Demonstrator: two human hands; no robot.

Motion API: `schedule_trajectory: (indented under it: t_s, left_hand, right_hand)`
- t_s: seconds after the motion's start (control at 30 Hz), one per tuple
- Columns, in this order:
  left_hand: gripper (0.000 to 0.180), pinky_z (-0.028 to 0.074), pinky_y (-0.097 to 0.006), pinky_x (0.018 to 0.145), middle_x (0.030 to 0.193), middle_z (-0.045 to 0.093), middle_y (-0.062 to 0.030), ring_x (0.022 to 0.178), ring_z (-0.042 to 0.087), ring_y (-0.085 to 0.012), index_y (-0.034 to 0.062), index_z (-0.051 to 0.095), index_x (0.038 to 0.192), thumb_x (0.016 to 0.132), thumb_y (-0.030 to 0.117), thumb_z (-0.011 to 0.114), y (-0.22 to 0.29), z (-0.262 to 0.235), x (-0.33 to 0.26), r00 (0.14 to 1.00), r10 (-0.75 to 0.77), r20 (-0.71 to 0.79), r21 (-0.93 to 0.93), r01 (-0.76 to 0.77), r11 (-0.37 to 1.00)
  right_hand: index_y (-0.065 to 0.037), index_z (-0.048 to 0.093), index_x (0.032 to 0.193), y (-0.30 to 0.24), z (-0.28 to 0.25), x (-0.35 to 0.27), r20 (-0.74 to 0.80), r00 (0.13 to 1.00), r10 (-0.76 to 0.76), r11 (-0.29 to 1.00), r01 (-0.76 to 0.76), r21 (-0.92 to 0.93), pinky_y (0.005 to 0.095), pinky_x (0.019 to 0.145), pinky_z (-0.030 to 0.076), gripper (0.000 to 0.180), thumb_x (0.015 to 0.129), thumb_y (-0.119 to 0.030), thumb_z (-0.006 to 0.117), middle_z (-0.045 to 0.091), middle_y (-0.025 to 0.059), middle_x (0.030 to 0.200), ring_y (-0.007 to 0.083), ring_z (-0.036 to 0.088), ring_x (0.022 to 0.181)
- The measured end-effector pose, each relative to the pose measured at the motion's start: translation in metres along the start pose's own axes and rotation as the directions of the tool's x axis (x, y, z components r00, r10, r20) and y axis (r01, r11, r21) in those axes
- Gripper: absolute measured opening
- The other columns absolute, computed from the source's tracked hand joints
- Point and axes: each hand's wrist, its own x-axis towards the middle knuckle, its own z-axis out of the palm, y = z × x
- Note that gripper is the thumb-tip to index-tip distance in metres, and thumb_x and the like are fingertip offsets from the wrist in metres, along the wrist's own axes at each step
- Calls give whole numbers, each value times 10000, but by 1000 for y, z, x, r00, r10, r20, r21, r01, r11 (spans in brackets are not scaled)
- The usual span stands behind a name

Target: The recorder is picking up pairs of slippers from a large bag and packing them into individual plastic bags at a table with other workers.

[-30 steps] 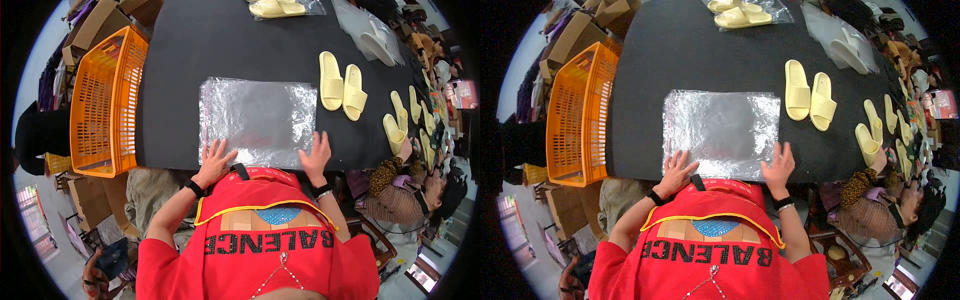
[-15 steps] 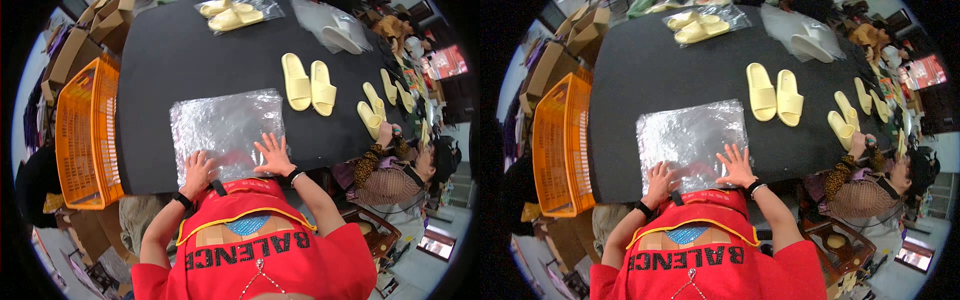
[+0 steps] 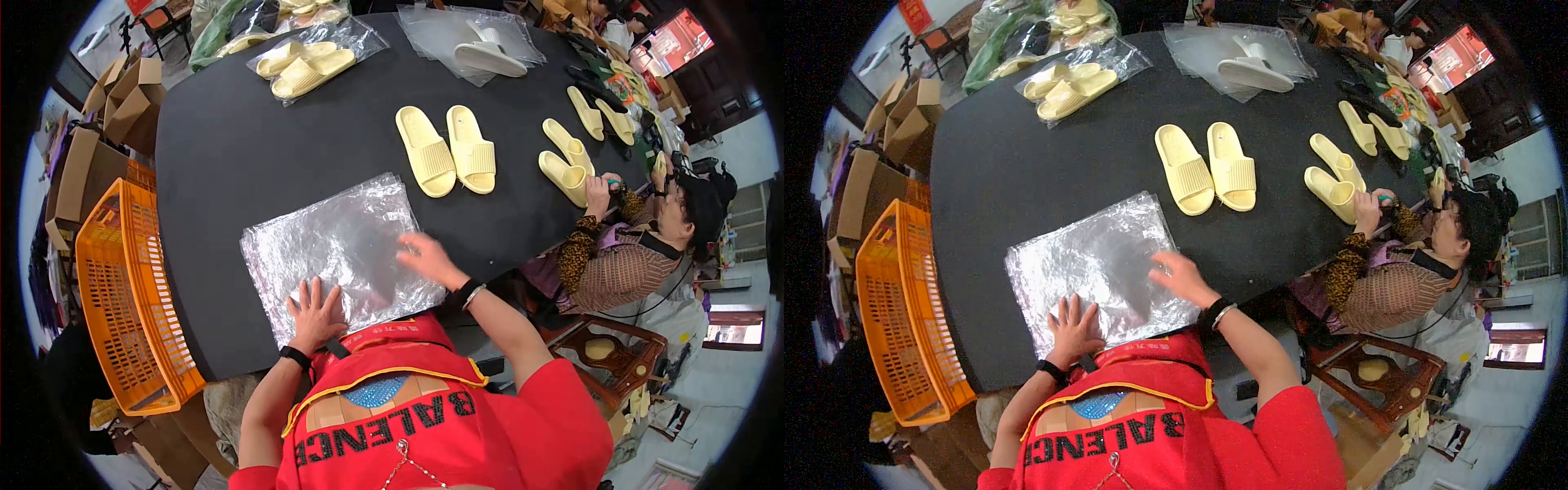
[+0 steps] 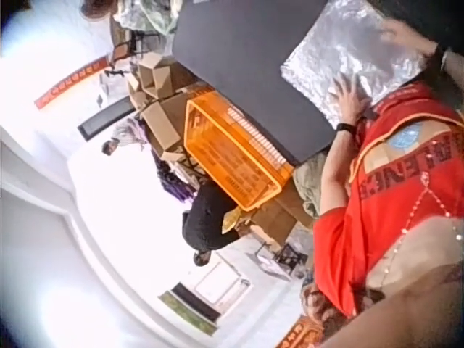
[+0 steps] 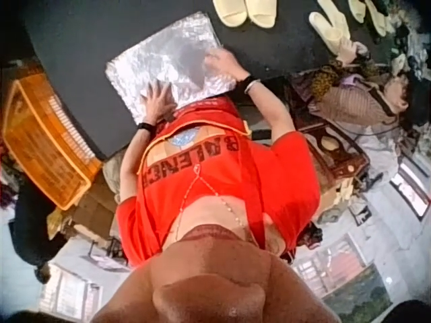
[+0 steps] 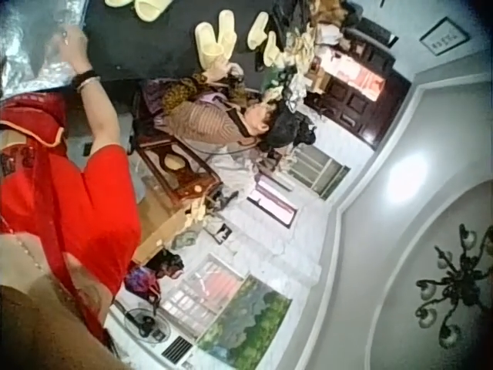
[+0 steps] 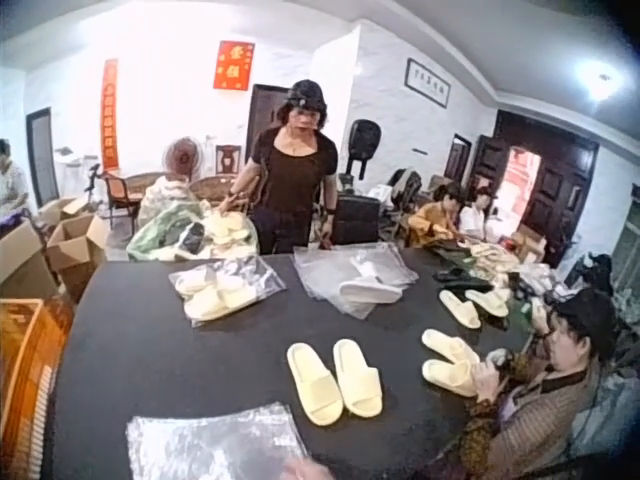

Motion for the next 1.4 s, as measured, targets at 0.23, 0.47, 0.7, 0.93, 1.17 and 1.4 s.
schedule_trajectory:
  t_s: [0.23, 0.47, 0.7, 0.93, 1.17, 1.4]
  left_hand:
    - [941, 149, -691, 888, 1415, 177, -157, 1285, 149, -410, 287, 323, 1327, 512, 496, 746, 2, 1, 1, 1000, -15, 8, 41, 15, 999]
    - [910, 153, -692, 886, 1409, 189, -167, 1282, 158, -409, 278, 319, 1328, 547, 507, 728, 3, -3, 0, 1000, 4, 9, 36, -5, 999]
    - [873, 120, -697, 904, 1408, 170, -184, 1289, 108, -438, 257, 328, 1317, 575, 492, 723, 5, -5, -1, 998, -6, 62, -15, 7, 1000]
    - [881, 86, -693, 918, 1421, 134, -196, 1295, 74, -448, 243, 314, 1329, 586, 490, 719, 7, -11, 0, 995, -23, 96, -59, 28, 998]
    - [874, 101, -693, 910, 1411, 154, -204, 1287, 94, -451, 236, 312, 1331, 596, 501, 704, 5, -8, 1, 998, -7, 61, -28, 9, 1000]
    - [846, 113, -698, 897, 1401, 172, -212, 1279, 100, -466, 235, 334, 1313, 601, 507, 701, 5, -7, -4, 998, -12, 57, -55, 15, 998]
  right_hand:
    - [-74, 540, 1082, 29, -55, 84, -141, 771, 621, 518, -269, 812, 240, 493, 394, 299, 822, -217, 578, 544, -4, 746, 74, 478, 599]
    - [-116, 523, 961, 52, -48, 130, 426, 831, 357, -319, -319, 892, 279, 587, 413, 263, 842, -348, 554, 583, 0, 794, 116, 521, 640]
    - [-225, 307, 1244, -4, -60, 121, 155, 865, 476, 222, -289, 931, 390, 839, 309, 458, 881, -486, 408, 516, 36, 1206, 184, 393, 1098]
    - [-227, 426, 1120, -39, -117, 103, 82, 935, 345, 236, -171, 957, 315, 761, 349, 295, 896, -417, 436, 579, 47, 1108, 127, 464, 989]
    - [-217, 423, 1113, -62, -171, 94, -118, 919, 377, 425, -59, 903, 335, 800, 293, 308, 875, -406, 471, 590, 35, 1096, 101, 464, 1055]
    - [-179, 424, 1169, -67, -197, 96, -177, 921, 347, 521, -33, 853, 314, 760, 288, 366, 873, -387, 484, 584, 26, 1087, 100, 495, 1027]
